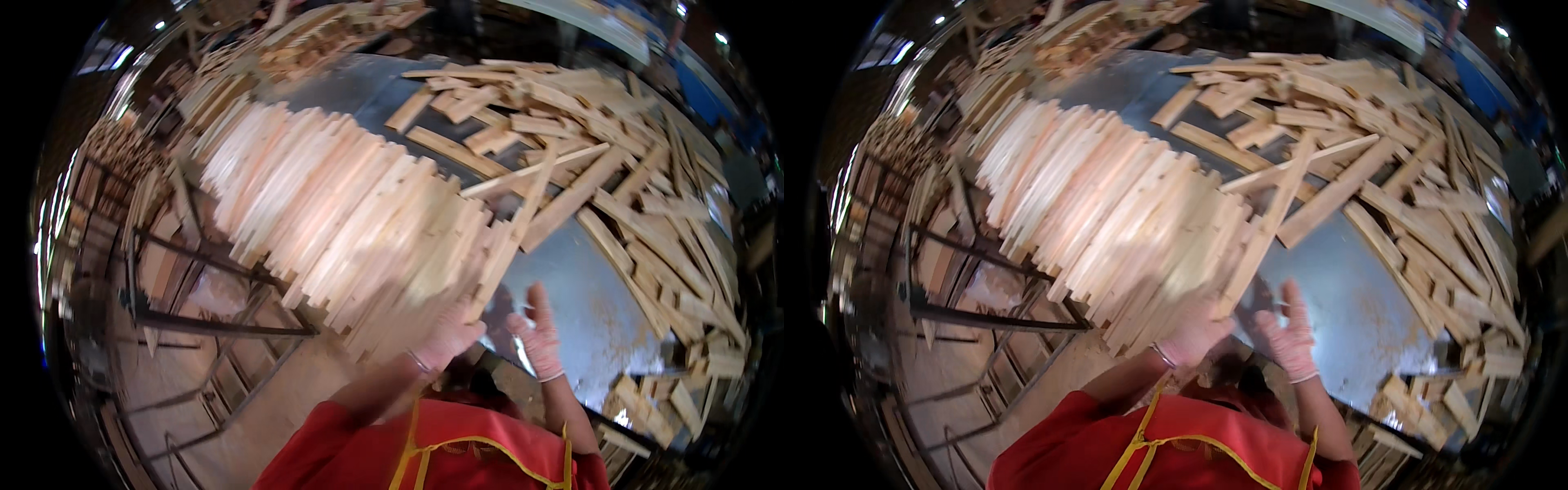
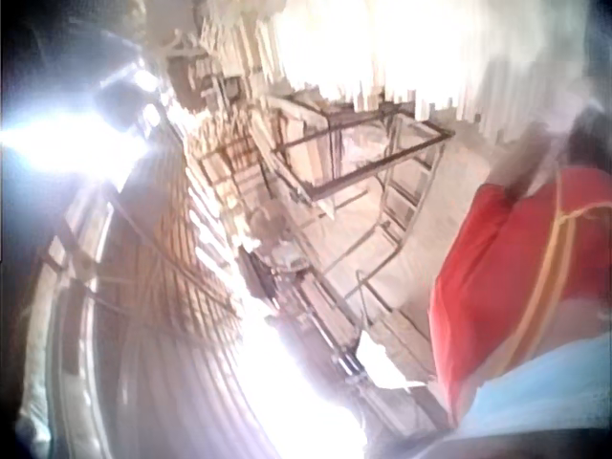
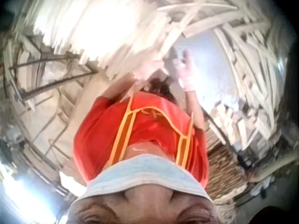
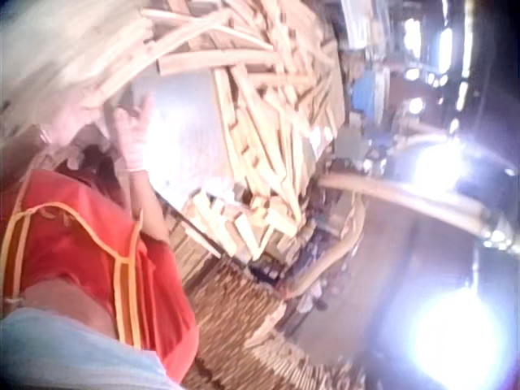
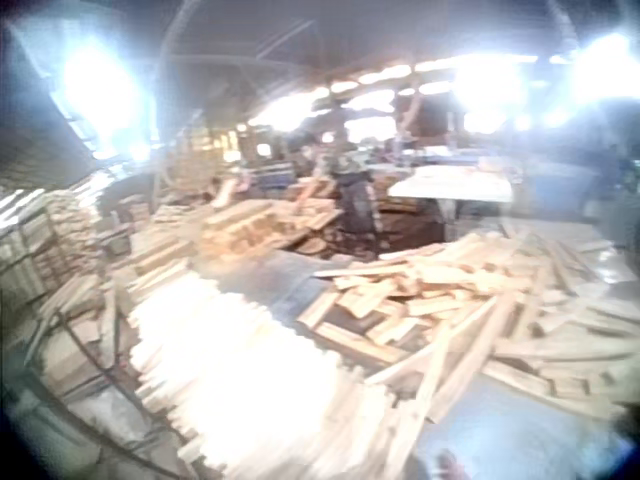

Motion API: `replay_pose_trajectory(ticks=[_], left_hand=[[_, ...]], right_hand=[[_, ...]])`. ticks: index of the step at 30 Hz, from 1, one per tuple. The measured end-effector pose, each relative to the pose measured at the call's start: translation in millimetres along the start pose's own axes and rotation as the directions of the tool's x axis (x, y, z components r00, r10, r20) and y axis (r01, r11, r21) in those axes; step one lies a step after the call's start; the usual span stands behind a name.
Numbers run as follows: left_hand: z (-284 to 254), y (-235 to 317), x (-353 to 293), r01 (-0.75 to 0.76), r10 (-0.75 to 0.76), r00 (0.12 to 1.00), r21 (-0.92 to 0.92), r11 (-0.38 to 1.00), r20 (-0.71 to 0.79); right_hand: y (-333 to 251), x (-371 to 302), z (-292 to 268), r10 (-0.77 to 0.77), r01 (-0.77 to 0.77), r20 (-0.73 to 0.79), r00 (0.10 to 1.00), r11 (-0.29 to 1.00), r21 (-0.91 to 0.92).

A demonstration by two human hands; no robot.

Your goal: The person picks up thin wooden planks from a large pile on a metal table and stacks them neatly on the left side. They handle the planks one by one, aligning them to form a growing stack. The process is repetitive and continues throughout the clip.

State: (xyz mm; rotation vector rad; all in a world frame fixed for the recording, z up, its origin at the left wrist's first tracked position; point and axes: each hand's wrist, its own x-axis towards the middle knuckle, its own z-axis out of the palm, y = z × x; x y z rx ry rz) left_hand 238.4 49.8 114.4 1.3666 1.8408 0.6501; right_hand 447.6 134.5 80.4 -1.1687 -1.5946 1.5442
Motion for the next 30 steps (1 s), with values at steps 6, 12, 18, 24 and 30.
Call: replay_pose_trajectory(ticks=[6,12,18,24,30], left_hand=[[-122.7,-96.2,22.7,0.539,-0.409,0.818,0.29,0.791,-0.403],[-148.9,-171.5,14.8,0.604,-0.366,0.733,0.3,0.738,-0.574],[-211.8,-168.6,4.3,0.575,-0.381,0.732,0.212,0.79,-0.564],[-343.7,-186.3,4.4,0.797,-0.092,0.602,0.589,0.133,-0.793],[-277.7,-245.5,15.5,0.472,0.065,0.821,0.739,0.48,-0.567]], right_hand=[[147.4,164.8,-86.0,-0.101,-0.036,-0.29,0.952,0.901,-0.431],[98.0,285.4,-26.3,0.187,-0.154,-0.297,0.936,0.979,0.134],[56.2,289.3,-42.5,0.237,-0.188,-0.266,0.935,0.962,0.196],[53.3,182.4,-90.7,0.159,-0.144,-0.212,0.964,0.986,0.083],[144.7,17.0,-28.8,0.15,-0.177,-0.133,0.98,0.958,-0.225]])
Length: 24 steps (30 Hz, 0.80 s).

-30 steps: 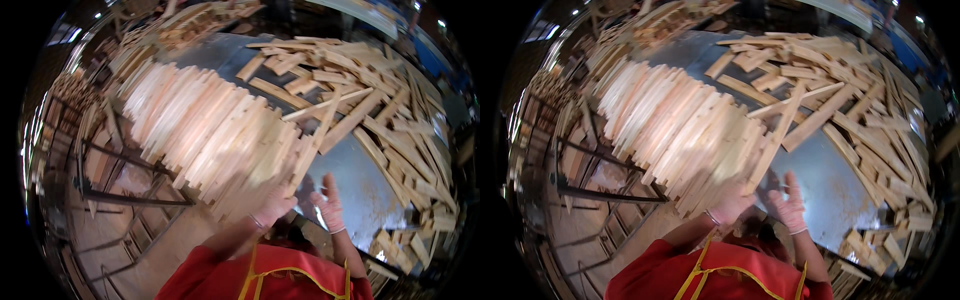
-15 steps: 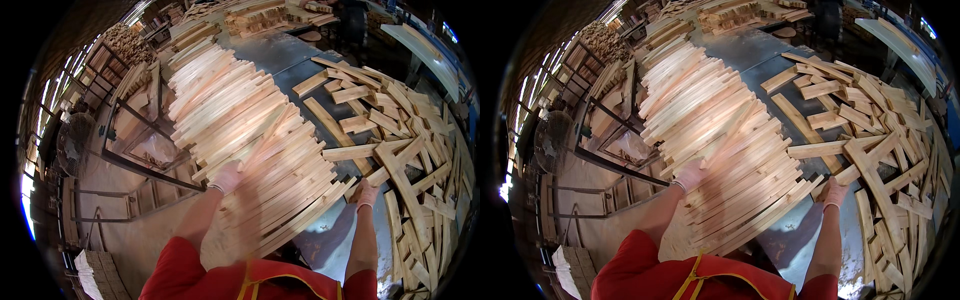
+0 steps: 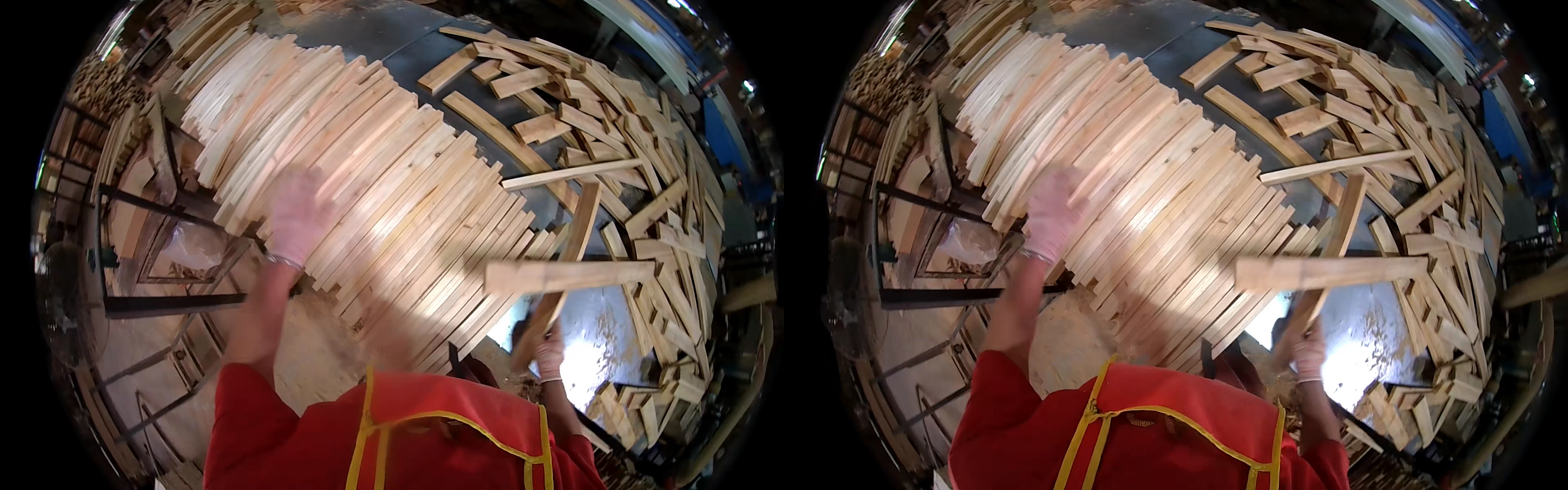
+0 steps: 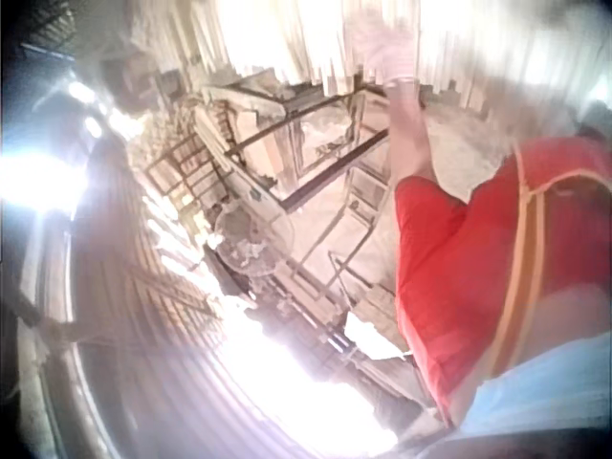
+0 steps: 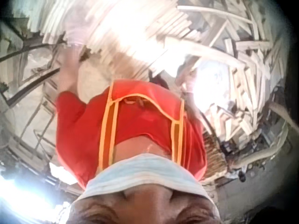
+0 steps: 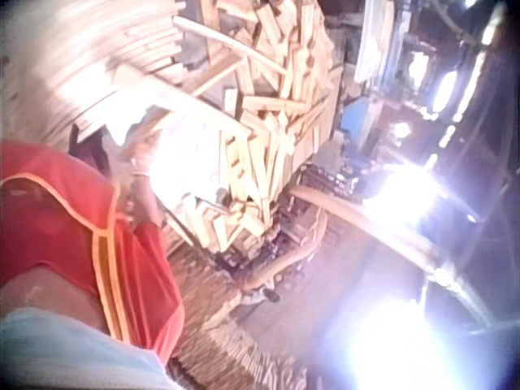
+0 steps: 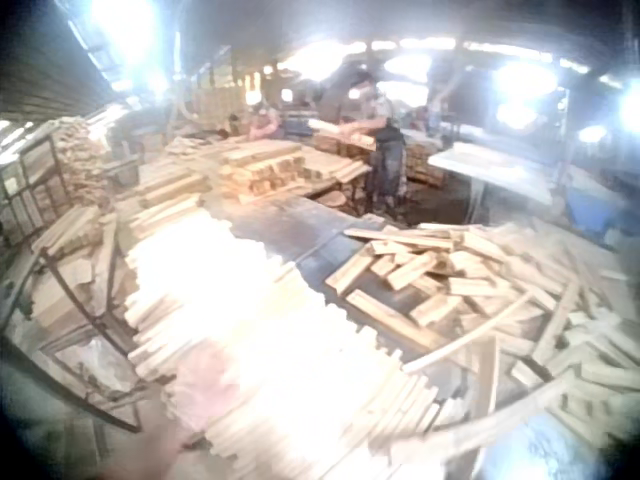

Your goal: The person picks up thin wooden planks from a large pile on a metal table and stacks them neatly on the left side. They handle the planks one by one, aligning them to form a growing stack. The process is repetitive and continues throughout the clip.

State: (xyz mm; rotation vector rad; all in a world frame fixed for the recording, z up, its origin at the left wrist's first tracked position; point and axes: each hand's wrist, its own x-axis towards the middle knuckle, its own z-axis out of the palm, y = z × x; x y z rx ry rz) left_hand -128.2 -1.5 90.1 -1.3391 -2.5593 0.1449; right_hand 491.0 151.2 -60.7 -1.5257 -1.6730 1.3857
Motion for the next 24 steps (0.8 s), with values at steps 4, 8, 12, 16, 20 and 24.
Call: replay_pose_trajectory(ticks=[4,8,12,16,20,24], left_hand=[[17.4,18.4,-11.0,0.067,-0.041,0.979,-0.122,0.99,0.202],[68.8,-46.1,11.2,0.226,-0.161,0.946,-0.216,0.95,0.28],[65.1,-49.1,17.2,0.181,-0.14,0.961,-0.158,0.971,0.24],[8.7,-54.8,26.8,0.08,-0.009,0.933,-0.181,0.98,0.361],[-0.9,-74.2,22.9,0.12,-0.197,0.94,0.272,0.955,0.279],[-15.9,-52.3,-33.0,0.331,-0.333,0.943,0.093,0.939,0.004]], right_hand=[[-66.9,-68.5,85.5,0.112,-0.149,0.269,0.957,0.981,0.123],[-91.1,-52.4,84.8,0.216,-0.325,0.339,0.916,0.894,0.309],[-61.9,33.5,58.2,0.431,-0.299,0.103,0.896,0.417,0.858],[-89.4,26.0,39.0,0.42,-0.143,-0.056,0.906,0.429,0.892],[-78.6,-28.1,5.9,0.389,-0.231,-0.1,0.916,0.714,0.66],[-53.2,-34.2,1.8,0.389,-0.286,-0.145,0.91,0.84,0.461]])
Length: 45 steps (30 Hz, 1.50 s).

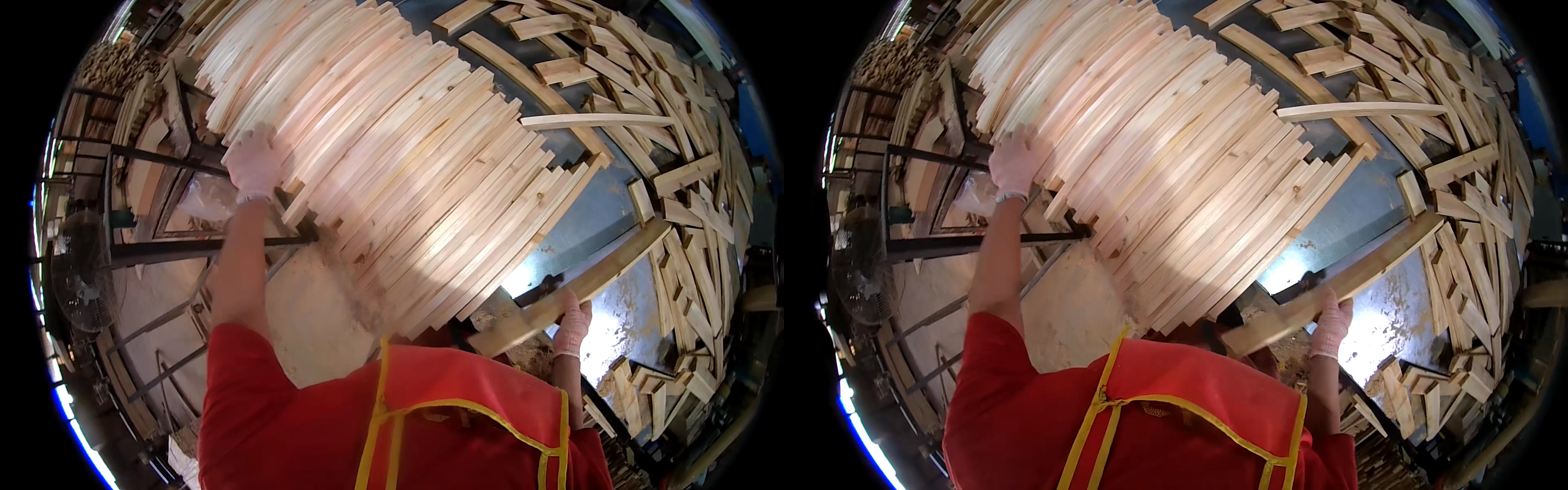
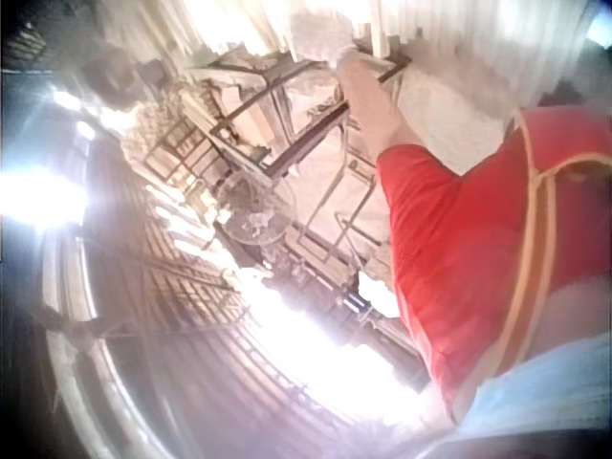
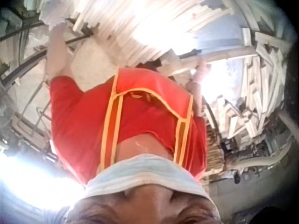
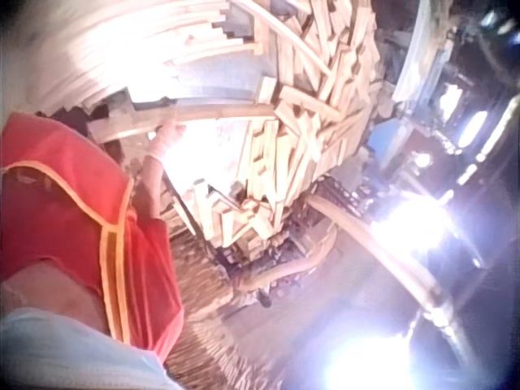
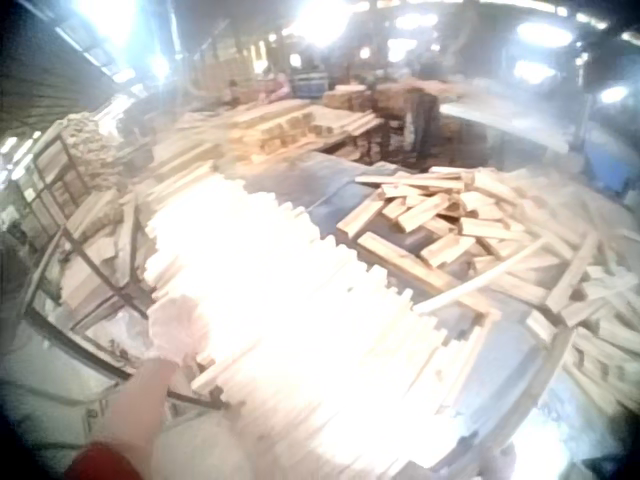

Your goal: The person picks up thin wooden planks from a large pile on a metal table and stacks them neatly on the left side. They handle the planks one by one, aligning them to form a growing stack. The process is repetitive and continues throughout the clip.

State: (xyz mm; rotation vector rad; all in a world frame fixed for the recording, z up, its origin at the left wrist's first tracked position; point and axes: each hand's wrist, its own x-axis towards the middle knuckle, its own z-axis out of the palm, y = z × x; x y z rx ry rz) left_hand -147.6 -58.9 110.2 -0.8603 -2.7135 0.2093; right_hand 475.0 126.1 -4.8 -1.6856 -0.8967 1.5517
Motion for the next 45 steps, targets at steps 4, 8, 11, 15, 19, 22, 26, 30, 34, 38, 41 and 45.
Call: replay_pose_trajectory(ticks=[4,8,11,15,19,22,26,30,34,38,41,45], left_hand=[[11.5,22.2,-128.9,0.22,-0.235,0.972,-0.473,0.853,0.027],[40.8,47.8,-254.7,0.703,-0.291,0.682,-0.712,0.005,0.671],[7.7,109.7,-287.9,0.724,-0.106,0.382,-0.368,-0.584,0.918],[26.7,118.4,-340.5,0.895,0.103,0.409,-0.376,-0.242,0.907],[-90.0,143.5,-282.8,0.679,0.319,0.379,-0.495,0.542,0.869],[-80.9,185.3,-229.6,0.433,0.416,0.678,-0.787,0.44,0.606],[-38.6,277.9,-190.0,0.371,0.333,0.595,-0.617,0.694,0.732],[-52.8,283.2,-190.8,0.238,0.402,0.657,-0.681,0.692,0.638],[-110.4,267.2,-158.0,0.051,0.46,0.717,-0.697,0.715,0.524],[-217.1,220.5,-101.5,-0.153,0.448,0.887,-0.842,0.517,0.114],[-241.5,191.7,-54.4,-0.394,0.267,0.909,-0.865,0.31,-0.319],[-230.1,161.5,4.9,-0.423,0.294,0.892,-0.866,0.268,-0.345]], right_hand=[[49.2,15.0,40.9,0.037,0.023,0.148,0.988,0.923,-0.383],[43.7,-6.8,67.0,0.086,0.25,0.648,0.757,0.878,-0.408],[1.7,15.9,42.8,0.068,0.097,0.716,0.694,0.978,-0.187],[-38.1,38.0,44.9,0.072,0.176,0.56,0.825,0.909,-0.377],[-45.6,65.3,50.8,0.083,0.286,0.41,0.908,0.593,-0.753],[-53.9,63.9,53.2,0.109,0.3,0.437,0.893,0.581,-0.757],[-59.0,49.1,57.1,0.012,0.358,0.477,0.879,0.644,-0.676],[-38.5,53.4,57.7,0.054,0.016,0.543,0.838,0.992,-0.122],[-81.6,8.6,67.9,-0.141,0.098,0.485,0.863,0.989,0.113],[-189.4,-32.7,91.7,-0.512,0.502,0.39,0.766,0.854,0.136],[-255.8,-64.2,138.0,-0.762,0.723,0.255,0.595,0.646,0.245],[-261.3,-33.6,178.1,-0.767,0.8,0.327,0.552,0.598,0.051]])
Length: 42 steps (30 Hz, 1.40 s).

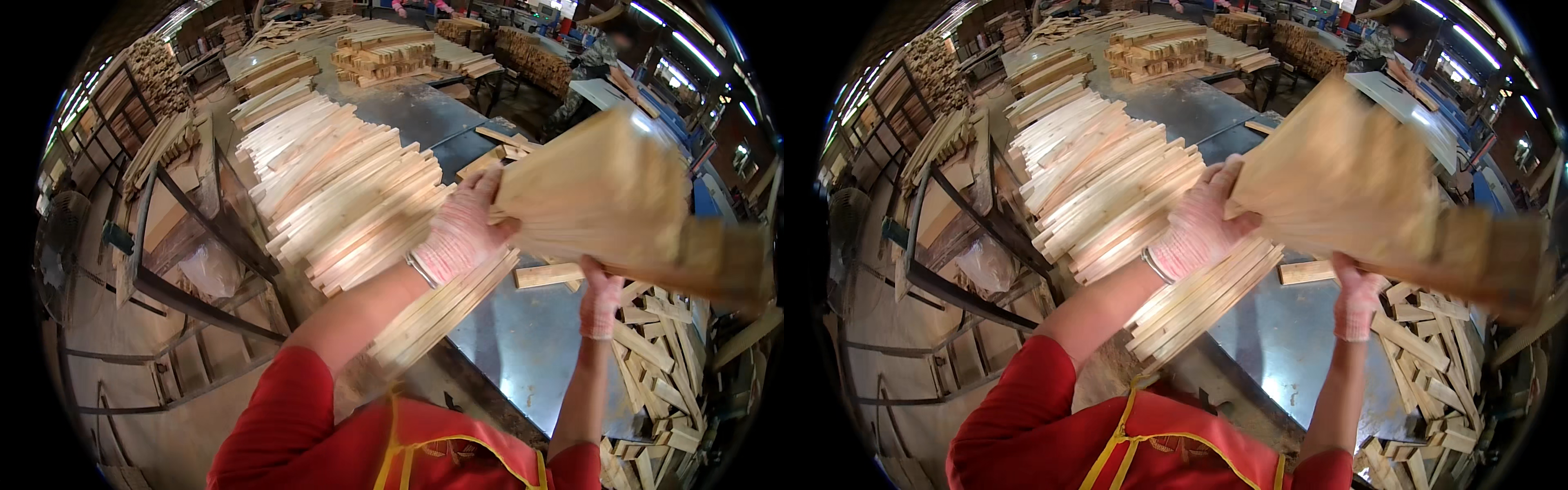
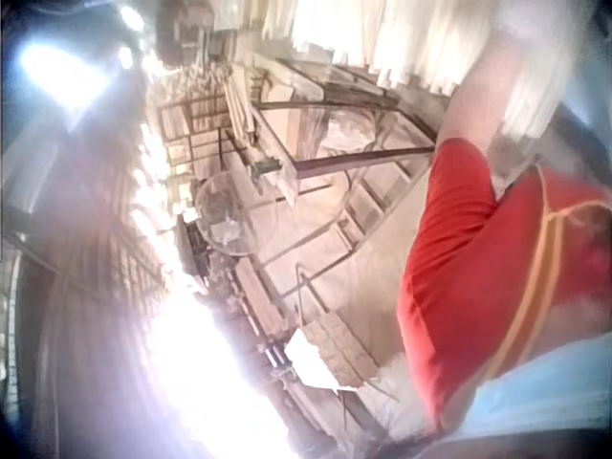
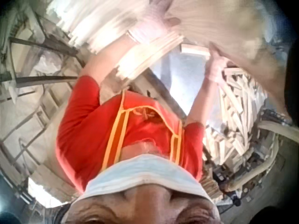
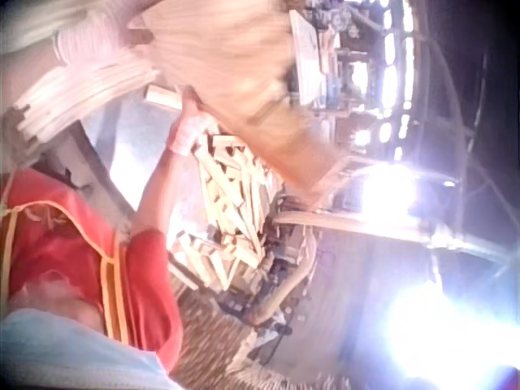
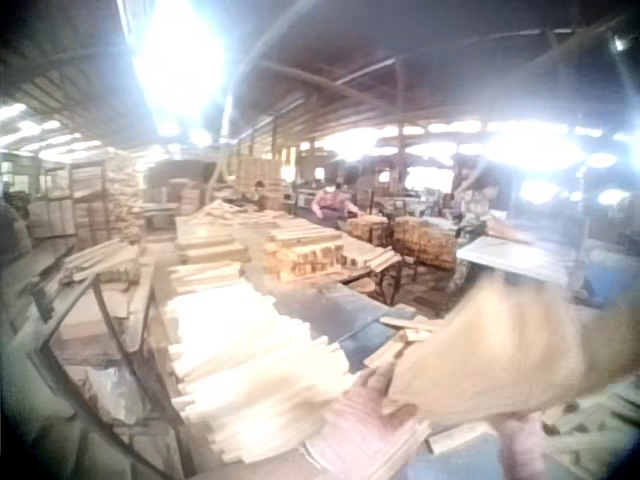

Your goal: The person picks up thin wooden planks from a large pile on a metal table and stacks them neatly on the left side. They handle the planks one by one, aligning them to form a growing stack. The process is repetitive and continues throughout the clip.

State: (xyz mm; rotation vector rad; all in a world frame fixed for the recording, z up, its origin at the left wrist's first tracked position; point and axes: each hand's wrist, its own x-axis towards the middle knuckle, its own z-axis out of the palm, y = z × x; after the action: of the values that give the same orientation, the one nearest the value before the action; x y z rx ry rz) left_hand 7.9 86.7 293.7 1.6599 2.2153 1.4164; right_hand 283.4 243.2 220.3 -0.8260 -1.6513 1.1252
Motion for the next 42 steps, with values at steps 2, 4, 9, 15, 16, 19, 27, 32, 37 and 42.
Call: replay_pose_trajectory(ticks=[2,4,9,15,16,19,27,32,37,42], left_hand=[[2.8,-76.4,-8.9,-0.058,0.058,0.998,0.066,0.996,-0.008],[-15.6,-151.8,-23.6,0.122,-0.141,0.97,0.106,0.987,0.196],[-38.5,-318.6,-64.0,-0.632,-0.179,0.692,0.707,0.315,0.699],[-61.0,-293.7,-60.0,-0.416,-0.236,0.747,0.714,0.563,0.622],[-68.0,-278.5,-58.5,-0.331,-0.237,0.784,0.709,0.623,0.574],[-65.2,-235.8,-62.0,-0.202,-0.122,0.891,0.624,0.754,0.436],[76.6,-152.4,-80.5,-0.187,0.099,0.953,0.295,0.937,0.287],[138.4,-126.4,-115.2,-0.2,0.071,0.926,0.322,0.925,0.37],[196.9,-136.9,-142.6,-0.314,-0.019,0.856,0.549,0.774,0.516],[188.7,-128.6,-129.1,-0.348,0.032,0.865,0.555,0.755,0.5]], right_hand=[[39.3,-2.9,51.5,0.228,-0.226,0.012,0.974,0.952,0.206],[72.0,-17.9,124.9,0.564,-0.532,0.128,0.816,0.646,0.547],[182.6,-84.6,213.4,0.231,0.253,0.458,0.858,0.585,-0.77],[142.4,-72.5,213.1,0.484,-0.153,0.311,0.818,0.704,-0.694],[140.7,-67.2,209.3,0.599,-0.387,0.259,0.758,0.732,-0.56],[110.9,-78.7,236.6,0.65,-0.665,0.266,0.712,0.746,-0.043],[134.2,-69.1,243.2,0.081,0.355,0.822,0.564,0.875,-0.33],[130.6,47.0,94.5,0.377,0.142,0.555,0.741,0.721,-0.679],[233.8,123.8,-19.1,0.113,0.543,0.595,0.796,0.304,-0.783],[247.9,125.8,-31.5,0.253,0.64,0.703,0.665,0.293,-0.71]])
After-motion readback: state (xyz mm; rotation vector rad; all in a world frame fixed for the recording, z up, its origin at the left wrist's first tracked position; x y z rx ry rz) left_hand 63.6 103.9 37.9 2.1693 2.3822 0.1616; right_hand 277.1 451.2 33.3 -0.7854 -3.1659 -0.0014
